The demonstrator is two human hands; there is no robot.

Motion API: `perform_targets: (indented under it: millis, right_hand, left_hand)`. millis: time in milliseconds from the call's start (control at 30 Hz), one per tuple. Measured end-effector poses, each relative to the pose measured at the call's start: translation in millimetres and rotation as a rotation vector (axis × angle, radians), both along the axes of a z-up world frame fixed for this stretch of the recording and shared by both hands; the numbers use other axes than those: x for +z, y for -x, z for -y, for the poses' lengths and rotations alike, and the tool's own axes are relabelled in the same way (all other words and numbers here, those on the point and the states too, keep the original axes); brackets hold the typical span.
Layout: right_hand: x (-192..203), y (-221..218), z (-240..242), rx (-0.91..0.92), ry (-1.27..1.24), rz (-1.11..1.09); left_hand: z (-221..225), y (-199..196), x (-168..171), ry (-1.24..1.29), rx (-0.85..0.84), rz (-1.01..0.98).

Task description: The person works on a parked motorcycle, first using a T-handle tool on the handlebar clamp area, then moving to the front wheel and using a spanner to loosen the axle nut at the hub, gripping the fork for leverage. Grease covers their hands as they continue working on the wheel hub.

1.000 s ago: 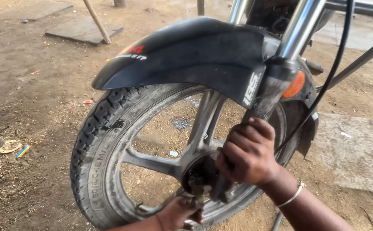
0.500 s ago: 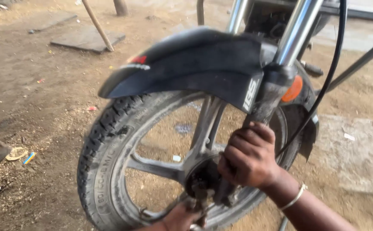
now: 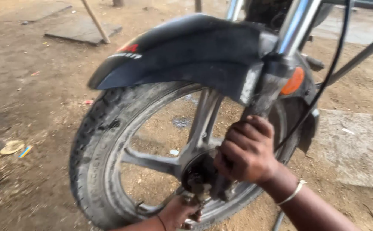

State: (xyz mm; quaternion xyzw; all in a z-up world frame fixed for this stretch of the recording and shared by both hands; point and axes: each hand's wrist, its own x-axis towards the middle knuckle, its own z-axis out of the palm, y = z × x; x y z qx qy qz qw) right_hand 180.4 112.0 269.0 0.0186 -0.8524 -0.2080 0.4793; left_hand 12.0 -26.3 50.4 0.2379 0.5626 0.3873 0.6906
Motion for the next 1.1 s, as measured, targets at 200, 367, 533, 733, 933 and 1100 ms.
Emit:
perform_targets:
  millis: [200, 367, 533, 733, 933, 1100]
  right_hand:
    - [-2, -1, 5, -0.038, -0.014, 0.027]
    - [-10, 0, -3, -0.042, -0.016, 0.021]
    - [-6, 3, 5, -0.038, -0.009, 0.029]
    - [-8, -2, 0, -0.089, -0.032, 0.059]
    - [-14, 1, -7, -0.028, -0.061, 0.027]
    - [-8, 1, 20, -0.245, -0.106, 0.125]
  left_hand:
    - [24, 31, -14, 0.191, 0.092, 0.028]
    - [20, 3, 24, 0.129, 0.058, -0.029]
    - [16, -11, 5, 0.098, 0.188, -0.145]
    - [29, 19, -5, 0.159, 0.142, -0.084]
    - [18, 6, -1, -0.022, 0.006, -0.3]
    - [27, 16, 19, 0.116, 0.042, -0.262]
